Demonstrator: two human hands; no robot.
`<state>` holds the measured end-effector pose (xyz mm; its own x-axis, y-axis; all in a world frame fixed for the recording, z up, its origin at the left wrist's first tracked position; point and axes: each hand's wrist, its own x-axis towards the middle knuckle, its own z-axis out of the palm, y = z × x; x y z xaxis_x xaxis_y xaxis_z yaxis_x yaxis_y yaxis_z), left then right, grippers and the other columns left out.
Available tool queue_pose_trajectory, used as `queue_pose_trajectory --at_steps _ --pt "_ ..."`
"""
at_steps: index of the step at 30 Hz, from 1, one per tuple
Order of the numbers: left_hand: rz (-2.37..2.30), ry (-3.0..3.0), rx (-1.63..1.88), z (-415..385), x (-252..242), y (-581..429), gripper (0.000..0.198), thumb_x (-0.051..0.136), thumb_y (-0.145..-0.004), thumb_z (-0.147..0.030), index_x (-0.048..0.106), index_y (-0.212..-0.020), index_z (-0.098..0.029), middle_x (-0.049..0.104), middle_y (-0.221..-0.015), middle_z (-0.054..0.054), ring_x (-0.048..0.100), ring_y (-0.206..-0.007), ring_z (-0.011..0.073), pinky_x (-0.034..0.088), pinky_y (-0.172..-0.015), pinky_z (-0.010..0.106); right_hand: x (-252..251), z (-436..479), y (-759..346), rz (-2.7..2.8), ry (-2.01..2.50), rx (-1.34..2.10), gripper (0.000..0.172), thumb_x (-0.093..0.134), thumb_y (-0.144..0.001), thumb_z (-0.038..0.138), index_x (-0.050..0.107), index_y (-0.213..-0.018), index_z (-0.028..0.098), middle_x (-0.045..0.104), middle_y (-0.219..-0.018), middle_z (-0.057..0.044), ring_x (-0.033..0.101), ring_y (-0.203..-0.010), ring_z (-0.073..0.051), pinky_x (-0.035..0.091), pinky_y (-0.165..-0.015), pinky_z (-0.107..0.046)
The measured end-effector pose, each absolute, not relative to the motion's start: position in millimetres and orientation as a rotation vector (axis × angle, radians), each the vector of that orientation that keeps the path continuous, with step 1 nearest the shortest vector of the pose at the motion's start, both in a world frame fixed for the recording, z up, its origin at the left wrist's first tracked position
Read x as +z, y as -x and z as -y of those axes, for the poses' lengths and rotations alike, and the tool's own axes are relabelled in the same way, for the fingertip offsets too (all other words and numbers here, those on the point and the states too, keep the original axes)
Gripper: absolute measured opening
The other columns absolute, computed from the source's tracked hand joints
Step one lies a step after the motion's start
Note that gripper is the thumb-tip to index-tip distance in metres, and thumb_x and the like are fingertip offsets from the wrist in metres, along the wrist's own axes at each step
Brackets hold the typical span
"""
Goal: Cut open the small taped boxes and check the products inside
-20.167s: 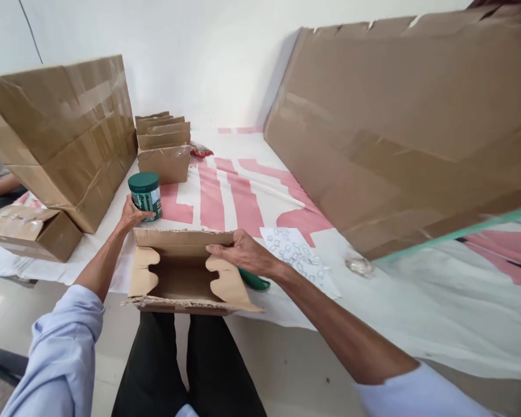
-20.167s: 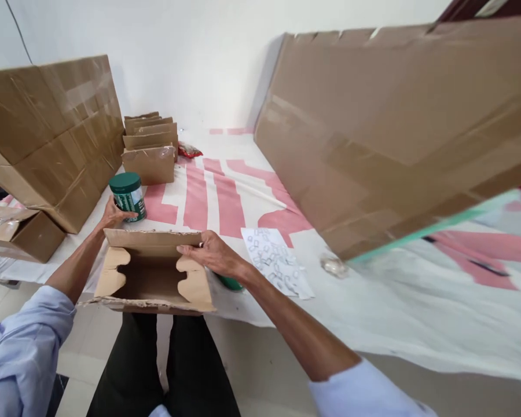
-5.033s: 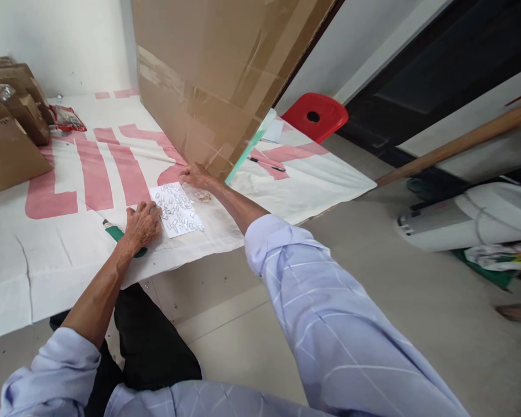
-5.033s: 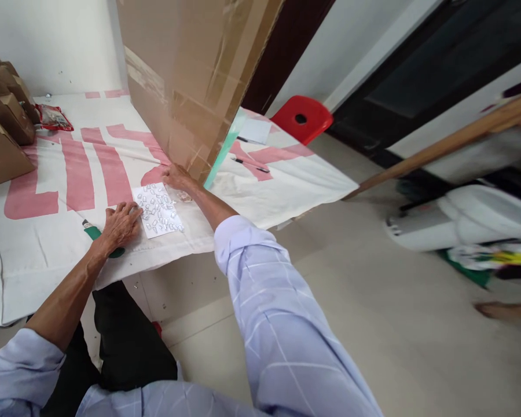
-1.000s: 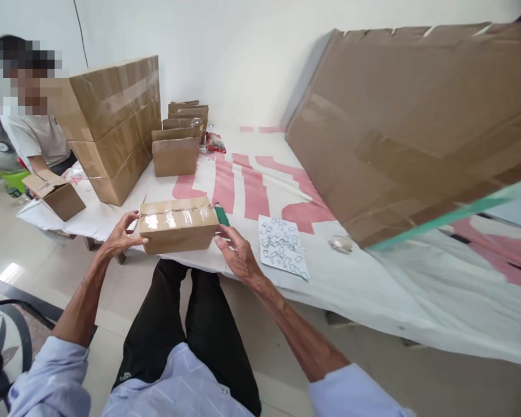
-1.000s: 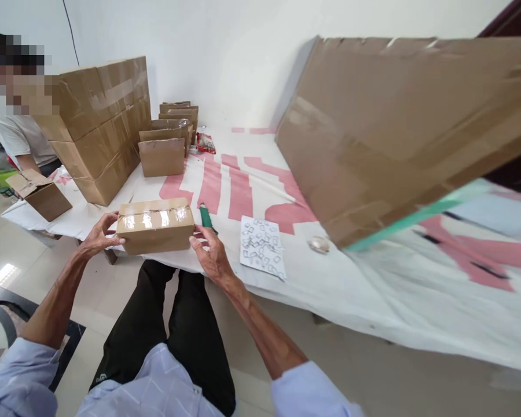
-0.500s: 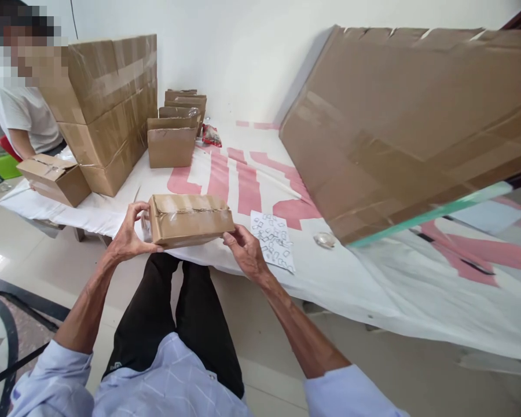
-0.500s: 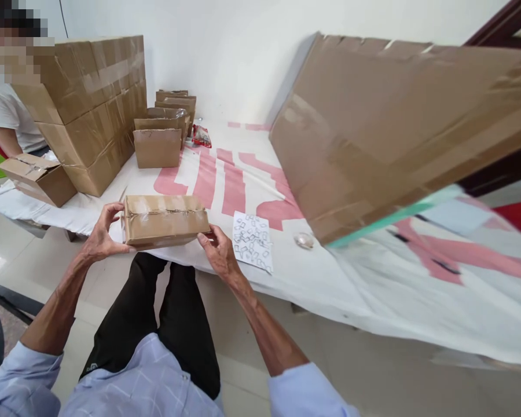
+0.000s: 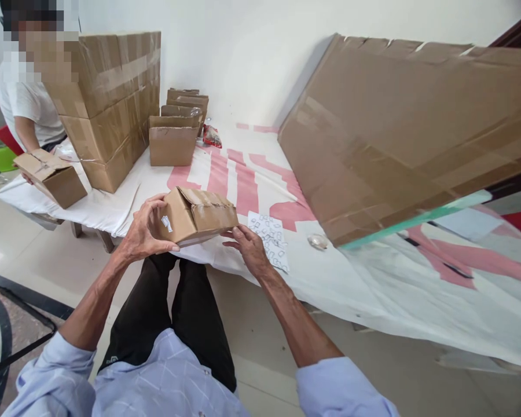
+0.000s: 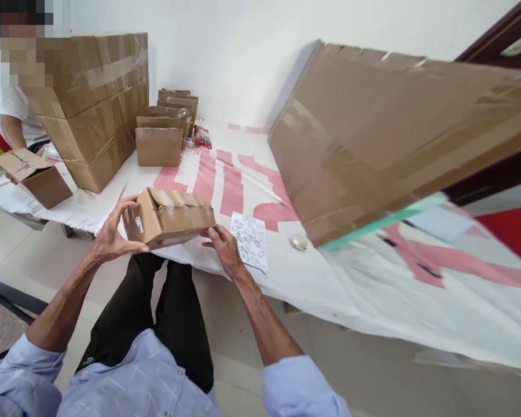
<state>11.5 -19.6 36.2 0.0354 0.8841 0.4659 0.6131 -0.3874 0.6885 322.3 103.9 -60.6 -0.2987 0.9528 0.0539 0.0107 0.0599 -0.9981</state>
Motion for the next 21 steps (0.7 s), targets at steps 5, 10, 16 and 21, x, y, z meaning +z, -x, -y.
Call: queue_pose_trajectory --at_steps 5,10,16,21 --pt "-1.539 -2.104 1.221 16 38 -18 0.109 0.1 -0.064 -0.07 0.052 -0.151 -0.026 0.044 -0.172 0.025 0.04 -0.164 0.0478 0.034 -0.13 0.066 -63 -108 -323 1.476 1.044 1.395 0.066 0.075 -0.083 0.082 0.076 -0.113 0.024 0.08 -0.121 -0.012 0.079 -0.111 -0.031 0.069 -0.085 -0.046" --pt "-1.617 -2.133 1.178 10 40 -25 0.107 0.101 -0.065 -0.046 0.049 -0.156 -0.028 0.049 -0.169 0.021 0.042 -0.162 0.0464 0.039 -0.125 0.065 -44 -112 -326 1.442 1.194 0.902 0.053 0.071 -0.088 0.069 0.076 -0.11 0.021 0.08 -0.106 -0.011 0.076 -0.095 -0.028 0.066 -0.079 -0.045" --pt "-1.631 -2.166 1.201 0 47 -50 0.118 0.107 -0.055 -0.046 0.049 -0.156 -0.029 0.05 -0.169 0.02 0.047 -0.156 0.0491 0.039 -0.121 0.064 50 -88 -313 1.882 0.794 0.106 0.025 0.058 -0.109 0.04 0.078 -0.111 0.024 0.075 -0.11 -0.011 0.07 -0.108 -0.029 0.061 -0.096 -0.049" --pt "-1.62 -2.219 1.218 -6 53 -72 0.116 0.108 -0.055 -0.044 0.049 -0.155 -0.028 0.05 -0.171 0.02 0.047 -0.155 0.0492 0.036 -0.122 0.064 92 -79 -285 2.269 0.489 -0.157 0.022 0.056 -0.109 0.023 0.078 -0.11 0.023 0.07 -0.109 -0.008 0.061 -0.11 -0.027 0.052 -0.099 -0.047"
